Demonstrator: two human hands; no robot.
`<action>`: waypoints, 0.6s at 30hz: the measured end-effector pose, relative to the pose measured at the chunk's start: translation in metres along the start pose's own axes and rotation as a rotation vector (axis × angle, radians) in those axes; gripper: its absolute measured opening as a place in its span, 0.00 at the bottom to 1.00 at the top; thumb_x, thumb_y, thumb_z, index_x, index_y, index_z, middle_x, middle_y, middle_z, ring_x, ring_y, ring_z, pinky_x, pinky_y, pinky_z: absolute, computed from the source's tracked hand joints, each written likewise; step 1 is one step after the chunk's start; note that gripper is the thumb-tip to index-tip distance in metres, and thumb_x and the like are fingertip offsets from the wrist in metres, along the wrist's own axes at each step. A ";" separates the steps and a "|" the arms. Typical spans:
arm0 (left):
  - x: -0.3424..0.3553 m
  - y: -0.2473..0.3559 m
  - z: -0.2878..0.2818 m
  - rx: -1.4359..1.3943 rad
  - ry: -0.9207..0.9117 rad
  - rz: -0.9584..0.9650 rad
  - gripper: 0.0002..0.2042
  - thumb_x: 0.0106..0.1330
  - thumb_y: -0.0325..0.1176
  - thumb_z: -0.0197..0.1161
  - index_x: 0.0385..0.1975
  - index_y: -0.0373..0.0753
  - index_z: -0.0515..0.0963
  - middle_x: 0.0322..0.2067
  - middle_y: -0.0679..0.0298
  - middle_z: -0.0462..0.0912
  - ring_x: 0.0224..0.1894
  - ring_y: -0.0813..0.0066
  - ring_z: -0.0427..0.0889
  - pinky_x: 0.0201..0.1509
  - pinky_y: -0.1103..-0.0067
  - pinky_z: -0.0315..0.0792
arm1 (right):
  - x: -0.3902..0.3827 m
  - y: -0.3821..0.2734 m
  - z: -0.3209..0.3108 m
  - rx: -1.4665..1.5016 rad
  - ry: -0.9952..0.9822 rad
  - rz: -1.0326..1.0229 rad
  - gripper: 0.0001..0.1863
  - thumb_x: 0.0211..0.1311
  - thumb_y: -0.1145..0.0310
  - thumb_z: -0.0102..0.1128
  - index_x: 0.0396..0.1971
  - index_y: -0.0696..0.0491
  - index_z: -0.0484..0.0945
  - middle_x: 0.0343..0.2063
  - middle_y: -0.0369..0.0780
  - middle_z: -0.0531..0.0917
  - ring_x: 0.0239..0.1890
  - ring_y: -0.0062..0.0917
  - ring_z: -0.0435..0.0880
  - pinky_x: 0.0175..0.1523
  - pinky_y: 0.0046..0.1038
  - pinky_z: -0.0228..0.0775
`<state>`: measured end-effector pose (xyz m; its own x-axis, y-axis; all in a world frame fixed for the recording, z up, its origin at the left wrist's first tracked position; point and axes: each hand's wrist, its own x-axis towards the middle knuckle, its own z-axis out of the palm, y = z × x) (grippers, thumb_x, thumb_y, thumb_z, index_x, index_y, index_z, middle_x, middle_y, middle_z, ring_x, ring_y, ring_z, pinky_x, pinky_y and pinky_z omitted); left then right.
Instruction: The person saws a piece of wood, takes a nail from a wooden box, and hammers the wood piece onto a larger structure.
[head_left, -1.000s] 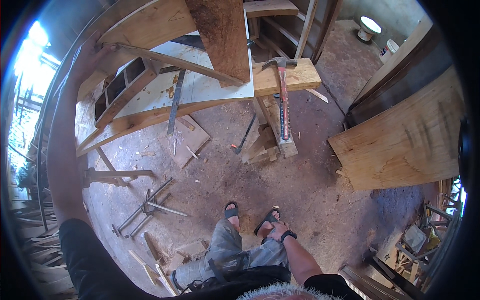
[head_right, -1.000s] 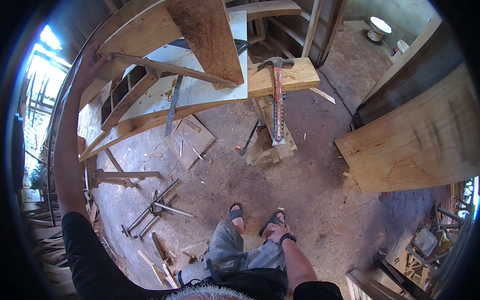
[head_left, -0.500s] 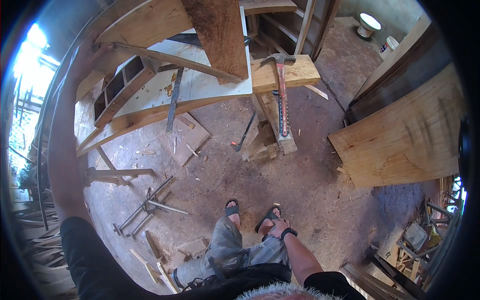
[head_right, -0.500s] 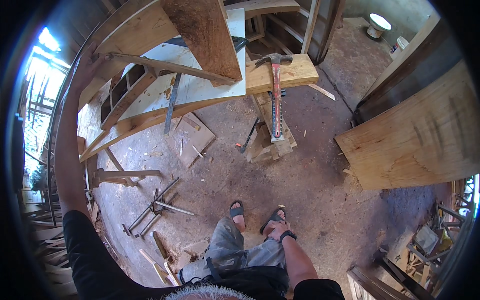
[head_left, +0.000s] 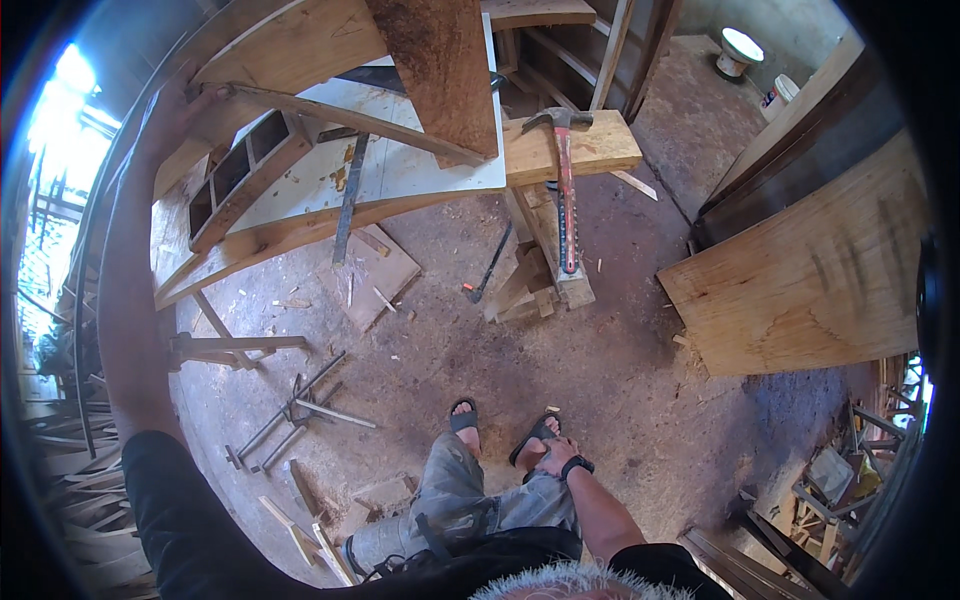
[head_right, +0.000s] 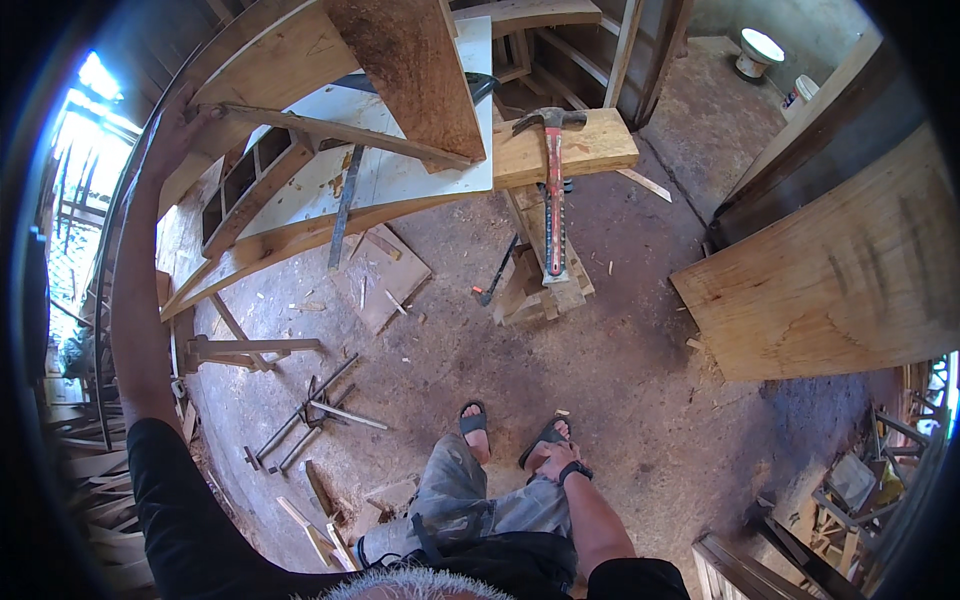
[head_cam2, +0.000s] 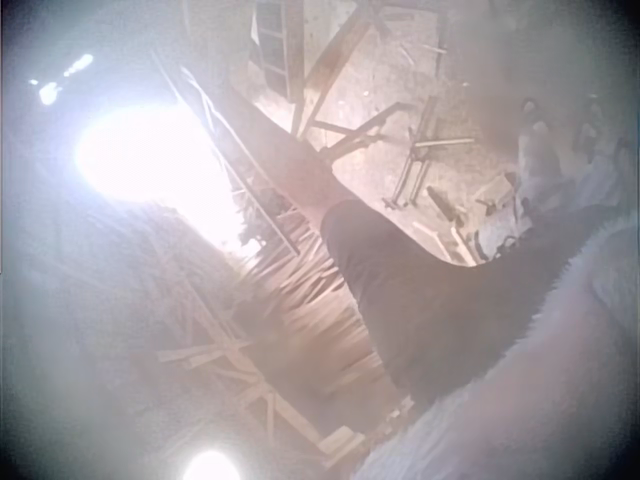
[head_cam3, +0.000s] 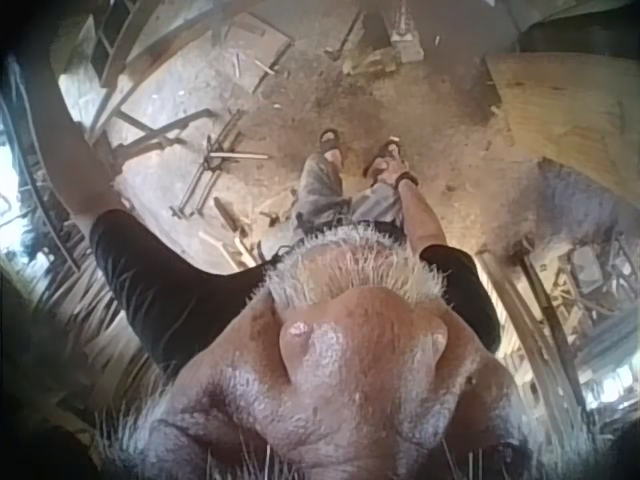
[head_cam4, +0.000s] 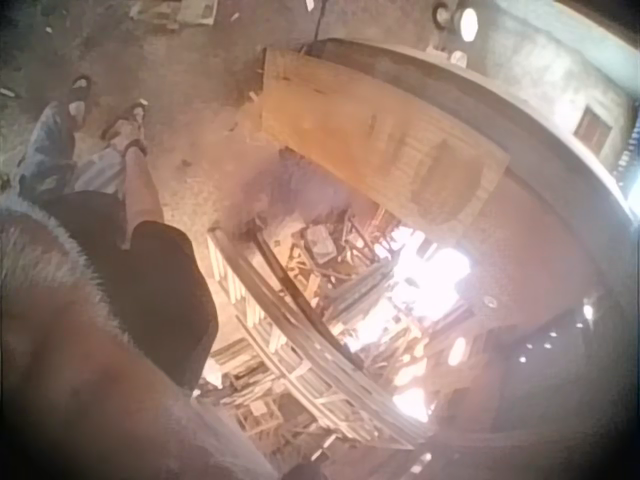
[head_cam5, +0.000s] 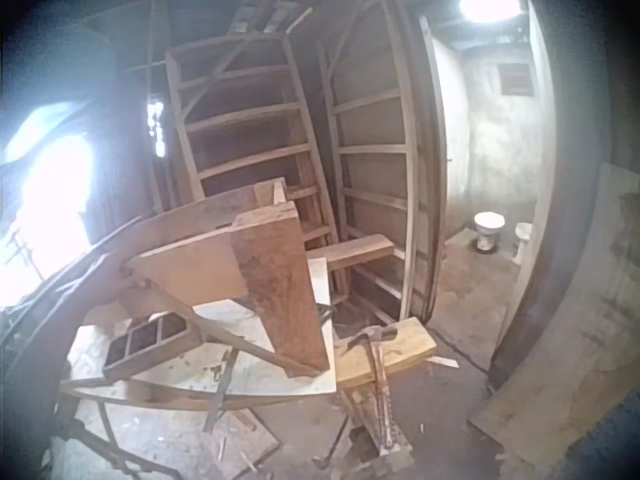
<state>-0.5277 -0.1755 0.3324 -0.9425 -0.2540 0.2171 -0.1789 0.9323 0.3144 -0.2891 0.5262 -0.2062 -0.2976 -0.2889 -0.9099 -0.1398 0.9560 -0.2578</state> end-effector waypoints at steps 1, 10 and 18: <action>-0.001 0.000 0.001 0.063 0.039 -0.005 0.37 0.71 0.42 0.68 0.72 0.26 0.60 0.67 0.49 0.71 0.68 0.65 0.71 0.71 0.72 0.67 | 0.002 0.001 0.002 -0.002 0.000 0.004 0.47 0.47 0.43 0.77 0.70 0.36 0.70 0.73 0.39 0.67 0.76 0.44 0.58 0.78 0.50 0.54; 0.005 -0.011 -0.003 -0.112 -0.034 -0.009 0.38 0.70 0.40 0.71 0.71 0.25 0.61 0.63 0.49 0.74 0.63 0.67 0.77 0.68 0.72 0.71 | 0.013 0.009 0.013 -0.022 0.022 -0.053 0.47 0.47 0.43 0.77 0.69 0.40 0.72 0.72 0.42 0.68 0.76 0.44 0.59 0.79 0.47 0.51; 0.009 -0.021 -0.001 0.094 0.100 0.112 0.35 0.68 0.41 0.72 0.68 0.27 0.66 0.60 0.53 0.77 0.59 0.69 0.79 0.63 0.73 0.74 | 0.009 0.006 0.007 0.046 0.019 -0.046 0.44 0.46 0.44 0.76 0.66 0.42 0.75 0.69 0.43 0.72 0.74 0.39 0.64 0.79 0.46 0.51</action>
<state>-0.5321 -0.1975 0.3283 -0.9259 -0.1671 0.3388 -0.1041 0.9749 0.1966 -0.2862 0.5296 -0.2176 -0.3095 -0.3330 -0.8907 -0.1106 0.9429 -0.3140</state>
